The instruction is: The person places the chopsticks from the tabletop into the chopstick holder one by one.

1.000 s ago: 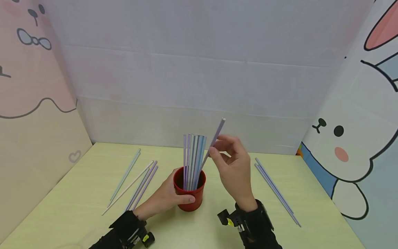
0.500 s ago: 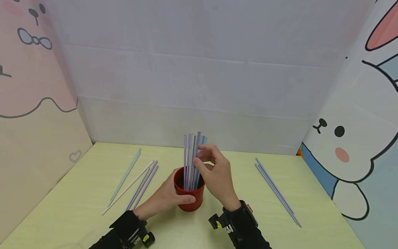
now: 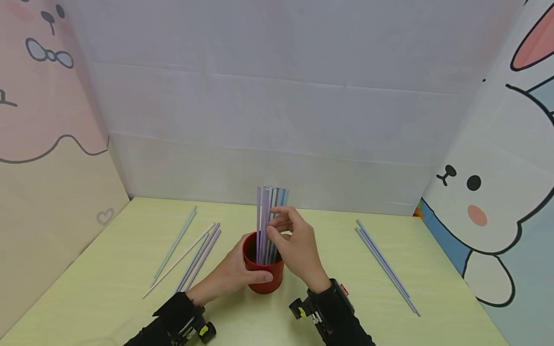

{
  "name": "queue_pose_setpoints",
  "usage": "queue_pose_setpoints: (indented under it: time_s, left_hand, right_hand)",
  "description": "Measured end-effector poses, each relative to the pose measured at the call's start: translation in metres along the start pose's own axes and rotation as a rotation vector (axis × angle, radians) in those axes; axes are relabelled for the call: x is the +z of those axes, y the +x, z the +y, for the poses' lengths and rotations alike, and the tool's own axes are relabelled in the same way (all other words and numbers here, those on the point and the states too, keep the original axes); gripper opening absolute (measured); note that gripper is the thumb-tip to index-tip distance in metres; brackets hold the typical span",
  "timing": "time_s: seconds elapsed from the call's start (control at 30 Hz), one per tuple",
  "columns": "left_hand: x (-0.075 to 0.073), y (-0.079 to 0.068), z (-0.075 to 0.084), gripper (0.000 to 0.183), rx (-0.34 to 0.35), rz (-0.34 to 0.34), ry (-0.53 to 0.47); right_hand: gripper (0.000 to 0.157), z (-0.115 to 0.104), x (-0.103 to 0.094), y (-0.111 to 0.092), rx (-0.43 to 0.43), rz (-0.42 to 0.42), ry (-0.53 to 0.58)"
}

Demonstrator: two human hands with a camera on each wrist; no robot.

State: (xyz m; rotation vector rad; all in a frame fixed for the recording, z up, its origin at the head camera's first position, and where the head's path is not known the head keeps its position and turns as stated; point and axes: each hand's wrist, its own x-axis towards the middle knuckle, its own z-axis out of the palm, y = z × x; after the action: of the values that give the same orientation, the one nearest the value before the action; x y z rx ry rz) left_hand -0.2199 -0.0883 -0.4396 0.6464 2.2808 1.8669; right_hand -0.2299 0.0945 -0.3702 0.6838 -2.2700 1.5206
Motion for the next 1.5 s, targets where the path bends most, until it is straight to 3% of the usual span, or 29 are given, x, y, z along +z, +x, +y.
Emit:
queue_pose_setpoints:
  time_s: [0.2, 0.37, 0.47, 0.53, 0.57, 0.7, 0.77, 0.87, 1.07, 1.27, 1.5]
  left_hand:
    - [-0.001, 0.001, 0.0, 0.086, 0.018, -0.003, -0.018]
    - [-0.001, 0.0, 0.002, 0.087, 0.021, 0.002, -0.014]
    - [-0.001, -0.002, 0.011, 0.088, 0.023, 0.001, -0.018]
    - [-0.001, -0.005, 0.019, 0.088, 0.021, -0.003, -0.019]
    - [-0.002, -0.006, 0.022, 0.089, 0.019, -0.005, -0.02]
    - [-0.003, -0.009, 0.031, 0.088, 0.014, -0.014, -0.022]
    - [-0.003, -0.009, 0.031, 0.088, 0.013, -0.014, -0.025]
    - [-0.003, -0.01, 0.031, 0.088, 0.005, -0.006, -0.019]
    - [-0.003, -0.01, 0.03, 0.088, 0.001, -0.001, -0.016]
    - [-0.003, -0.01, 0.03, 0.087, 0.006, -0.005, -0.017]
    - [-0.002, -0.009, 0.029, 0.087, 0.028, -0.013, -0.033]
  right_hand:
    - [0.036, -0.011, -0.006, 0.002, -0.055, 0.012, -0.032]
    - [0.033, -0.028, -0.025, 0.005, -0.097, 0.067, -0.113]
    - [0.035, -0.011, -0.045, 0.01, -0.159, 0.117, -0.201]
    - [0.039, 0.018, -0.062, 0.013, -0.228, 0.154, -0.273]
    - [0.042, 0.036, -0.072, 0.015, -0.26, 0.171, -0.34]
    - [0.047, 0.07, -0.109, 0.014, -0.284, 0.186, -0.576]
    - [0.049, 0.069, -0.124, 0.01, -0.228, 0.15, -0.676]
    - [0.054, 0.062, -0.14, 0.002, -0.116, 0.086, -0.743]
    - [0.061, 0.064, -0.156, -0.009, 0.047, 0.014, -0.791]
    - [0.064, 0.087, -0.163, -0.016, 0.184, -0.044, -0.791]
    - [0.071, 0.123, -0.166, -0.026, 0.272, -0.069, -0.789]
